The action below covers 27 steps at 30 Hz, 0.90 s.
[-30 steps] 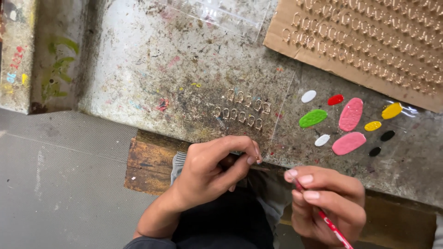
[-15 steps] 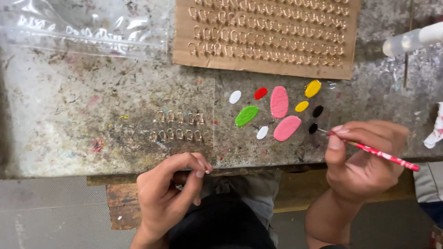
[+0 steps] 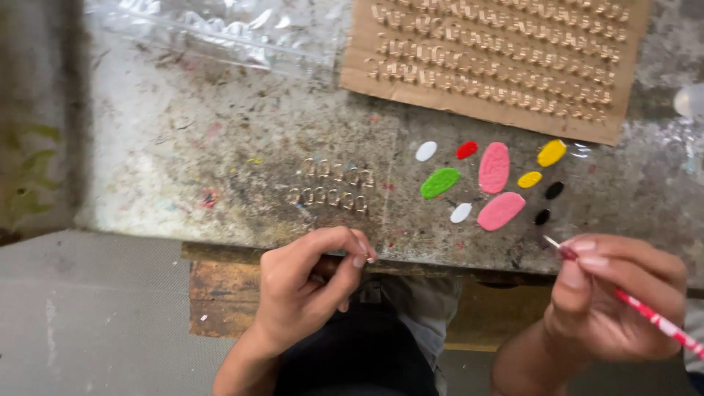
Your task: Applying paint to small jewelry components using a fine-tipped brush at a workshop bench.
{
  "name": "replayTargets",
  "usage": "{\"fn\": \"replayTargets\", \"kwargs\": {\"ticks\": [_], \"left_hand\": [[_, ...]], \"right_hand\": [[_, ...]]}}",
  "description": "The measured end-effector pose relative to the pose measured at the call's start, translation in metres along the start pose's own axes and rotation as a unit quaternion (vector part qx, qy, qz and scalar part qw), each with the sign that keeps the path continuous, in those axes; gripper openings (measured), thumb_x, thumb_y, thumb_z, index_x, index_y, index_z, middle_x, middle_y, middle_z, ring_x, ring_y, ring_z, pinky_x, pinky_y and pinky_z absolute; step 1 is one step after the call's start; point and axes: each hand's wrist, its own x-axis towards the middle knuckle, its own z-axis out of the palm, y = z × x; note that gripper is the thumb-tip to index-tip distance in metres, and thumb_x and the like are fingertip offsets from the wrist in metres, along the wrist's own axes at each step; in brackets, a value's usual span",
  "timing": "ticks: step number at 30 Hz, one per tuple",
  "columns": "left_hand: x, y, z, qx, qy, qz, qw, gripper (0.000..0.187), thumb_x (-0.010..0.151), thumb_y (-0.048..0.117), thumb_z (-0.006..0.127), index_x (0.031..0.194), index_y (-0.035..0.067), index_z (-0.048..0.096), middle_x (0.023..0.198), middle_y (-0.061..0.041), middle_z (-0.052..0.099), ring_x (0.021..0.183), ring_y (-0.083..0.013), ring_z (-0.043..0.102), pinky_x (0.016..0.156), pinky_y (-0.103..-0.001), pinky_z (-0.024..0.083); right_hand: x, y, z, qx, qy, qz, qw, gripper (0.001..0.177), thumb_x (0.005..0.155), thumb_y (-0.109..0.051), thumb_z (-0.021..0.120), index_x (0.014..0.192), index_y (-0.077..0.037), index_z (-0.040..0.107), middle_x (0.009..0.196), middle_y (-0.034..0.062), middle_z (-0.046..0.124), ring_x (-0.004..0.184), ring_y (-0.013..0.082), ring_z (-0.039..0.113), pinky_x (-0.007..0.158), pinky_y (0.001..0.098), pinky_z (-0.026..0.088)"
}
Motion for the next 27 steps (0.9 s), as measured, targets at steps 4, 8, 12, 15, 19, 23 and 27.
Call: {"fn": "replayTargets", "kwargs": {"ticks": [4,8,12,15,19,23,27], "left_hand": [[-0.004,-0.001,-0.004,0.012,0.012,-0.009,1.000,0.010,0.096,-0.006,0.061,0.100,0.003,0.059,0.094,-0.011,0.072,0.041,-0.0066,0.056,0.042,-0.014,0.045],[-0.004,-0.002,-0.008,0.041,0.002,0.009,0.999,0.002,0.100,0.002,0.062,0.100,0.004,0.061,0.096,-0.008,0.072,0.048,-0.0049,0.047,0.045,-0.016,0.040],[-0.008,-0.006,-0.011,0.030,-0.017,-0.013,0.999,0.003,0.101,0.004,0.063,0.103,0.005,0.063,0.102,-0.006,0.072,0.049,-0.0053,0.048,0.046,-0.017,0.040],[-0.007,-0.008,-0.012,0.038,-0.020,0.004,0.999,0.003,0.101,0.002,0.063,0.104,0.004,0.062,0.100,-0.006,0.072,0.076,-0.0108,0.066,0.057,-0.020,0.049],[-0.005,-0.008,-0.011,0.038,-0.017,0.000,0.999,0.005,0.100,0.001,0.063,0.104,0.003,0.062,0.099,-0.007,0.072,0.077,-0.0117,0.067,0.058,-0.020,0.049],[-0.005,-0.009,-0.010,0.043,-0.013,0.009,0.999,0.006,0.098,-0.001,0.064,0.103,0.003,0.063,0.099,-0.008,0.073,0.079,-0.0125,0.070,0.058,-0.020,0.051],[-0.005,-0.010,-0.011,0.046,-0.015,0.011,0.999,0.007,0.098,-0.002,0.065,0.103,0.003,0.063,0.099,-0.009,0.073,0.080,-0.0131,0.071,0.058,-0.020,0.051]], "right_hand": [[0.000,-0.033,0.022,0.108,-0.172,-0.034,0.979,0.018,0.090,-0.022,0.071,0.094,-0.007,0.063,0.099,0.0185,0.062,0.076,0.0270,0.079,0.071,0.0241,0.068],[0.003,-0.067,0.057,0.162,-0.257,-0.016,0.953,0.012,0.087,-0.005,0.072,0.093,-0.007,0.061,0.093,0.0136,0.068,0.079,0.0214,0.082,0.077,0.0241,0.072],[0.000,-0.072,0.072,0.167,-0.246,-0.004,0.955,0.013,0.090,-0.008,0.067,0.092,-0.003,0.055,0.087,0.0164,0.062,0.081,0.0286,0.080,0.078,0.0318,0.073],[-0.001,-0.075,0.072,0.142,-0.257,-0.003,0.956,0.011,0.091,-0.005,0.067,0.094,-0.004,0.057,0.091,0.0159,0.064,0.084,0.0284,0.084,0.079,0.0287,0.074],[0.001,-0.070,0.069,0.134,-0.277,-0.001,0.951,0.011,0.091,-0.004,0.068,0.095,-0.004,0.058,0.092,0.0140,0.065,0.086,0.0251,0.085,0.082,0.0279,0.074],[0.005,-0.065,0.072,0.127,-0.288,-0.052,0.948,0.010,0.089,-0.004,0.070,0.094,-0.002,0.061,0.091,0.0143,0.069,0.085,0.0221,0.084,0.082,0.0245,0.072],[0.003,-0.070,0.076,0.110,-0.258,-0.060,0.958,0.010,0.088,-0.004,0.071,0.090,-0.001,0.062,0.086,0.0157,0.070,0.078,0.0226,0.083,0.078,0.0250,0.071]]}}
